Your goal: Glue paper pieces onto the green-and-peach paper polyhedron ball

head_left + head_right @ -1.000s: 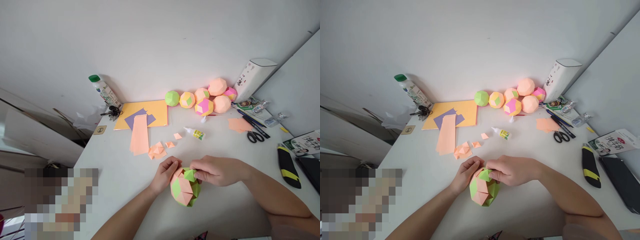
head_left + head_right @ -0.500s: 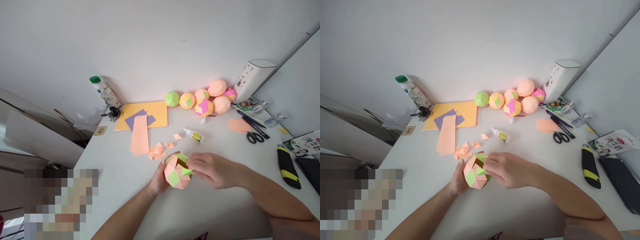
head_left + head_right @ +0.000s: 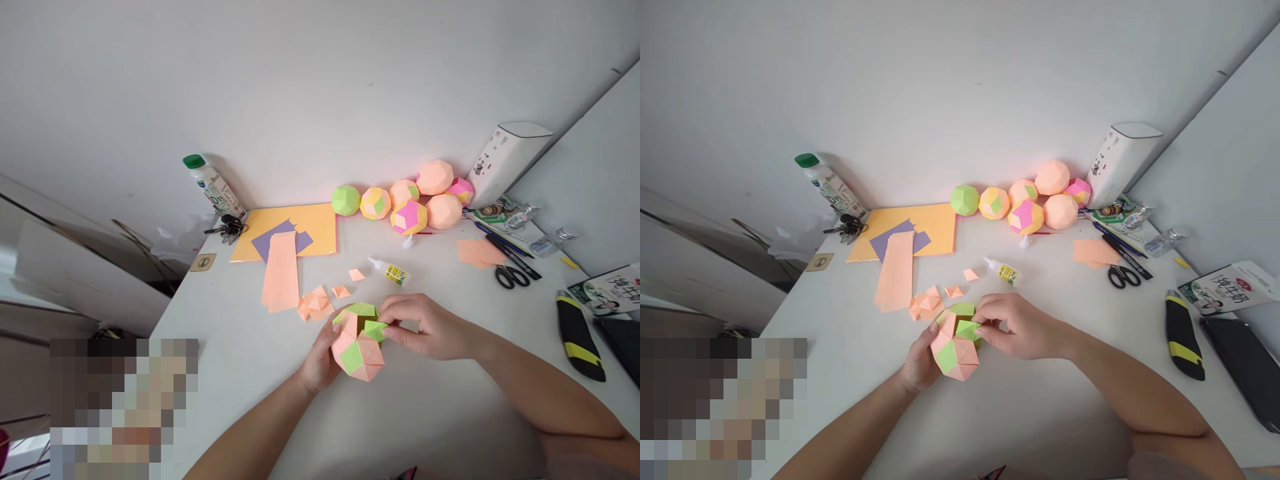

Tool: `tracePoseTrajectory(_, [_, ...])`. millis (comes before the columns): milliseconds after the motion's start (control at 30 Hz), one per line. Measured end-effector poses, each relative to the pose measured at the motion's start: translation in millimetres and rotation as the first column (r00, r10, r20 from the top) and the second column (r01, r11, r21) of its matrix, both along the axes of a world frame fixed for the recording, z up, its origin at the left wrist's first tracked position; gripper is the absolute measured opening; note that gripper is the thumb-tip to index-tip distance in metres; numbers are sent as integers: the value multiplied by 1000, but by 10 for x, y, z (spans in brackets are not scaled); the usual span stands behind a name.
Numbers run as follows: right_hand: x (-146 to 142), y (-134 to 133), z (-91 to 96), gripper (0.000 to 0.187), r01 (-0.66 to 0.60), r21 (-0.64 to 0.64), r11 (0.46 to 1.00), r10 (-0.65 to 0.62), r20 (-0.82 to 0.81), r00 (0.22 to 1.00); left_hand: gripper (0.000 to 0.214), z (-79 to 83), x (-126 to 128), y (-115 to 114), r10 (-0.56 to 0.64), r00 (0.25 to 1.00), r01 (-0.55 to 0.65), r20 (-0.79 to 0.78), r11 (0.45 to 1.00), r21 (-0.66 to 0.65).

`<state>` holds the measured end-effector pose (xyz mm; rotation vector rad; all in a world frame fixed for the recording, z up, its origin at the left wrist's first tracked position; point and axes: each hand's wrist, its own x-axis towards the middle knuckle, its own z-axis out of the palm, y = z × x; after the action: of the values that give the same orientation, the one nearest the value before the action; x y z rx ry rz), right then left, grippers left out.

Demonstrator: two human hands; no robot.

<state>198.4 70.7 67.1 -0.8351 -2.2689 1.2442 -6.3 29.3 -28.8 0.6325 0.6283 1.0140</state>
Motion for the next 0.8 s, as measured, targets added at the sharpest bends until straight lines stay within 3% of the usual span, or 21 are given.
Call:
tracePoseTrajectory(200, [-12, 45, 9, 18, 88, -266, 960, -84, 27, 996, 46, -1, -4, -7, 3, 1000, -3, 17, 999, 33])
tracePoseTrajectory(433, [-15, 59, -73, 27, 129, -420, 898, -148, -13, 989, 48, 3, -15, -12, 4, 1000, -4, 7, 1000, 16])
tracePoseTrajectory(633, [-34, 46, -72, 24, 218, -282, 934, -220, 25, 975, 47, 6, -16, -13, -15, 1000, 16, -25, 1000, 27])
tracePoseTrajectory(800, [-32, 33, -34, 21, 216, -151, 965, -209, 62, 976, 48, 1, -18, -19, -20, 999, 21, -44, 999, 38])
